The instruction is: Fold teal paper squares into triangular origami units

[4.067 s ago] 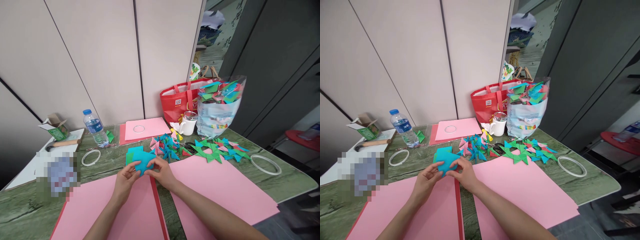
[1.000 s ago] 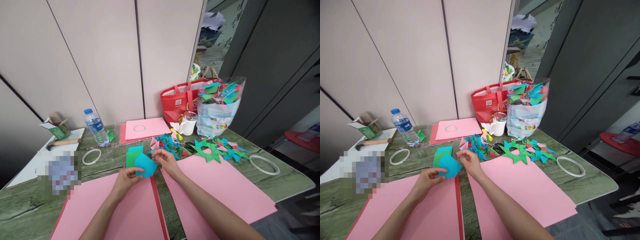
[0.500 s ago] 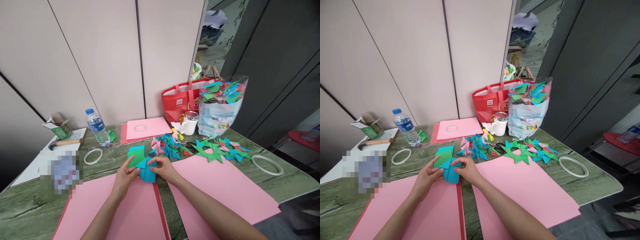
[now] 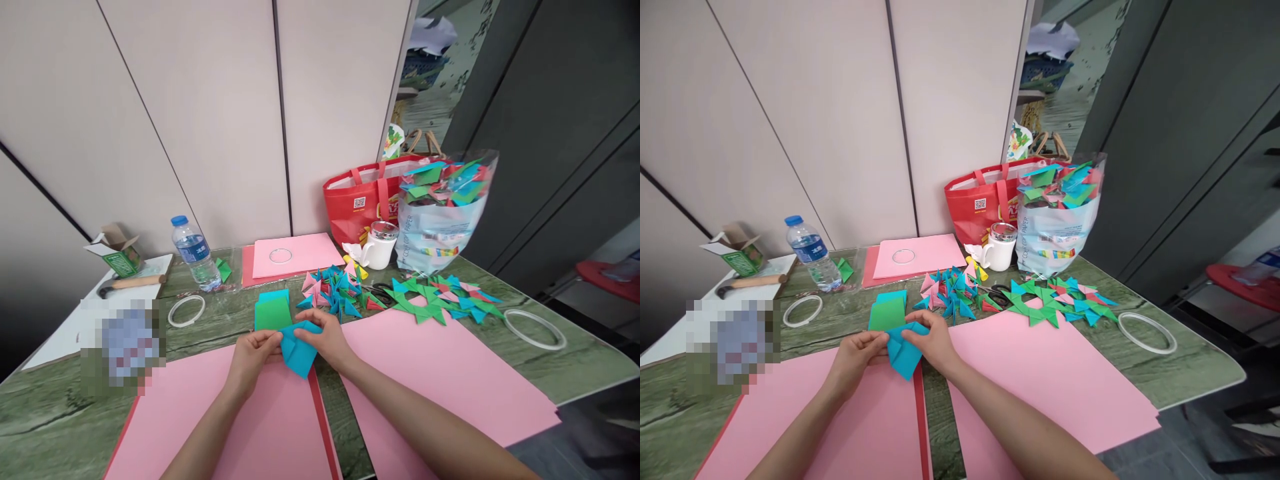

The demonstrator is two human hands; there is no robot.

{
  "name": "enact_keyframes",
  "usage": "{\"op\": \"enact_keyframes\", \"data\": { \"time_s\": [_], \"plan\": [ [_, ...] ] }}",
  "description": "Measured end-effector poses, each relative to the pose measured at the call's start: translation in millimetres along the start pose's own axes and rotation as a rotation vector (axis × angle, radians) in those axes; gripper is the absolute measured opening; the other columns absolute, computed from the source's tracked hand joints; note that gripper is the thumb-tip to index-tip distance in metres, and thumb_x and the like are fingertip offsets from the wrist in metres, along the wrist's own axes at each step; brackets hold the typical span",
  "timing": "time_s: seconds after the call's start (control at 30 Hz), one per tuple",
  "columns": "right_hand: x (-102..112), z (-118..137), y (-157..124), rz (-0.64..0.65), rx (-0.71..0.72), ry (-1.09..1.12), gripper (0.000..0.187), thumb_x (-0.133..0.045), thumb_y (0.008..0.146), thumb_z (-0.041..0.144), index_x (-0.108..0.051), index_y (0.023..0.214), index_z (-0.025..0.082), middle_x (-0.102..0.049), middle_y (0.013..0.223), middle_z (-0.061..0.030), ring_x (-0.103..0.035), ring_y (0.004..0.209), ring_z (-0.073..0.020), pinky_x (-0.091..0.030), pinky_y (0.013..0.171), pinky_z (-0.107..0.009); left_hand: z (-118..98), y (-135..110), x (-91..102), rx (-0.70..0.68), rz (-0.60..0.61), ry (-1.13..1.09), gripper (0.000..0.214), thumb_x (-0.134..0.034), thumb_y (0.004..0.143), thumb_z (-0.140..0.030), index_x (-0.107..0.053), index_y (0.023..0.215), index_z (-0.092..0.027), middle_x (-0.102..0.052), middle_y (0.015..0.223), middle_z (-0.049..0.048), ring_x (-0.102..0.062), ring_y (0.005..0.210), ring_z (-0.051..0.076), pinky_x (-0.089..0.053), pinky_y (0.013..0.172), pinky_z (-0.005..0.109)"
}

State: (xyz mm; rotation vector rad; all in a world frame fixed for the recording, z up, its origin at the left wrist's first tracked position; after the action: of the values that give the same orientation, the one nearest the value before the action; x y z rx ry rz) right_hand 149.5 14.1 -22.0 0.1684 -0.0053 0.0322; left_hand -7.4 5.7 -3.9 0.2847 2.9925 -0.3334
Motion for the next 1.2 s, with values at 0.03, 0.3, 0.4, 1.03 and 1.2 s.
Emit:
{"op": "enact_keyframes", "data": {
  "time_s": [0.03,0.3,0.4,1.03,1.2],
  "plan": [
    [0.1,0.5,0.0,0.010,0.004,-0.010,0.020,-0.064,0.063,0.025,-0.061,0.080,0.016,-0.061,0.075,-0.0024,-0.056,0.070,-0.0159,-0.045,0.062,-0.026,0.2,0.1,0.0,-0.010,0.000,0.005,0.025,-0.067,0.061,-0.035,-0.067,0.071,-0.011,-0.070,0.062,0.0065,-0.064,0.059,0.021,-0.052,0.061,0.035],
    [-2.9,0.5,-0.4,0.166,-0.056,-0.050,0.028,-0.073,0.049,0.027,-0.060,0.070,0.015,-0.058,0.065,0.0023,-0.052,0.060,-0.0121,-0.042,0.052,-0.021,5.1,0.6,-0.9,-0.100,-0.005,0.141,0.027,-0.066,0.061,-0.039,-0.065,0.057,-0.012,-0.066,0.052,0.0045,-0.062,0.052,0.019,-0.051,0.055,0.031],
    [-3.7,-0.2,-0.5,0.171,-0.113,0.010,0.026,-0.073,0.049,0.029,-0.058,0.066,0.015,-0.056,0.061,0.0029,-0.050,0.055,-0.0107,-0.039,0.049,-0.020,4.5,0.0,-0.7,-0.081,0.030,0.116,0.028,-0.064,0.063,-0.040,-0.067,0.062,-0.012,-0.067,0.056,0.0055,-0.062,0.055,0.020,-0.050,0.058,0.032],
    [6.9,9.3,0.8,0.331,0.183,-0.121,0.039,-0.048,0.063,0.002,-0.061,0.092,0.024,-0.049,0.103,-0.0036,-0.049,0.096,-0.0169,-0.045,0.074,-0.027,2.9,4.6,10.3,-0.182,-0.017,0.020,0.039,-0.063,0.067,-0.032,-0.062,0.104,-0.018,-0.067,0.095,0.0075,-0.060,0.078,0.019,-0.048,0.071,0.031],
    [4.0,2.9,-2.7,0.276,0.197,-0.219,0.022,-0.065,0.061,0.015,-0.064,0.082,0.022,-0.050,0.092,-0.0033,-0.051,0.080,-0.0151,-0.045,0.071,-0.027,2.7,1.9,9.4,-0.211,-0.007,0.002,0.040,-0.061,0.070,-0.030,-0.059,0.109,-0.019,-0.068,0.089,0.0053,-0.058,0.079,0.017,-0.046,0.074,0.030]
  ]
}}
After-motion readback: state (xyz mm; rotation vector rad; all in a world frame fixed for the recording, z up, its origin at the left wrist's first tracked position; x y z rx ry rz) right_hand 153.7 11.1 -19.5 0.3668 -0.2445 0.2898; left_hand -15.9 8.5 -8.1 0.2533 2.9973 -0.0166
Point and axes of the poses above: each hand's wrist, its own y-axis towards the middle knuckle, its own x-axis out of the back of the hand, z = x × y, the point moved 1 cm from there along y, towards the middle knuckle
